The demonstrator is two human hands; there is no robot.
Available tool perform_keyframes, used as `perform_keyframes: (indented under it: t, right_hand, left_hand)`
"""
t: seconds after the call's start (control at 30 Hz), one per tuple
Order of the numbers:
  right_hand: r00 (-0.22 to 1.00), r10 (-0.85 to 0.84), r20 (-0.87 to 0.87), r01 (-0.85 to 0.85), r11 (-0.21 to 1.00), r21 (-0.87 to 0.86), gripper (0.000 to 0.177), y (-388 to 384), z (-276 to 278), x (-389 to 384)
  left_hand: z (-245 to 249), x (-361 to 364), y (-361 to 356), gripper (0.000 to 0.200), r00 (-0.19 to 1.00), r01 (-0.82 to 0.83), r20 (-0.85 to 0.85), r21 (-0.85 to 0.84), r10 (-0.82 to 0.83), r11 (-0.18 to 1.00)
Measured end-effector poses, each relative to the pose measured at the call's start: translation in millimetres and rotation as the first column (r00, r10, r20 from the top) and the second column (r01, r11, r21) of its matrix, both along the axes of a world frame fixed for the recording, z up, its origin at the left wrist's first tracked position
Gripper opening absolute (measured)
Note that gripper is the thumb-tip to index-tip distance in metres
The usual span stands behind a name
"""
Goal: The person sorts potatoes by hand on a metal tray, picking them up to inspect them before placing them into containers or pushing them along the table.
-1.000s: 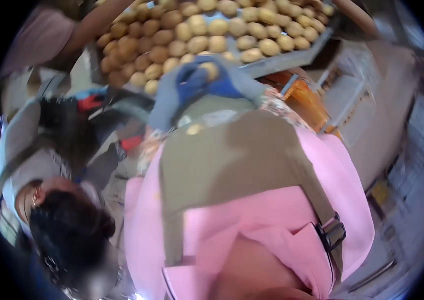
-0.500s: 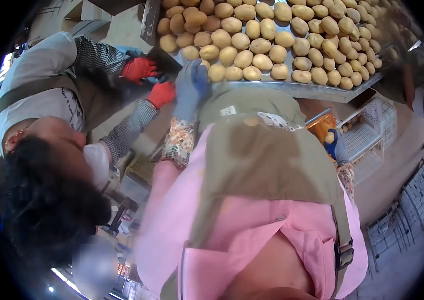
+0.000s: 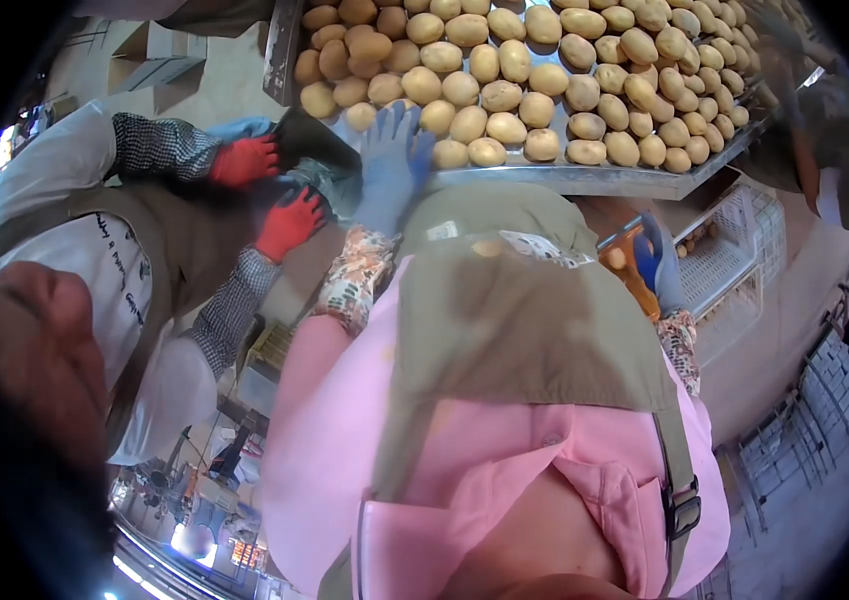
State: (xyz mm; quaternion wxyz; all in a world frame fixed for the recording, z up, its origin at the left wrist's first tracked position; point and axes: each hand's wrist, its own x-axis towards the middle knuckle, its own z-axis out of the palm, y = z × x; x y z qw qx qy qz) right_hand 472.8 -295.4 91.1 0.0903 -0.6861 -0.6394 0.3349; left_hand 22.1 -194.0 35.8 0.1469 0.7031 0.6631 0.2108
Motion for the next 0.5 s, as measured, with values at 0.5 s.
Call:
perform_keyframes:
  t: [0.5]
  right_hand:
    - [0.686,0.707,-0.173,-0.642,0.699,0.314,0.039,188,-68,-242]
  left_hand:
    - [-64,-14,-39,0.071,0.964,-0.189,-0.247,-0.366,0.101,0.911]
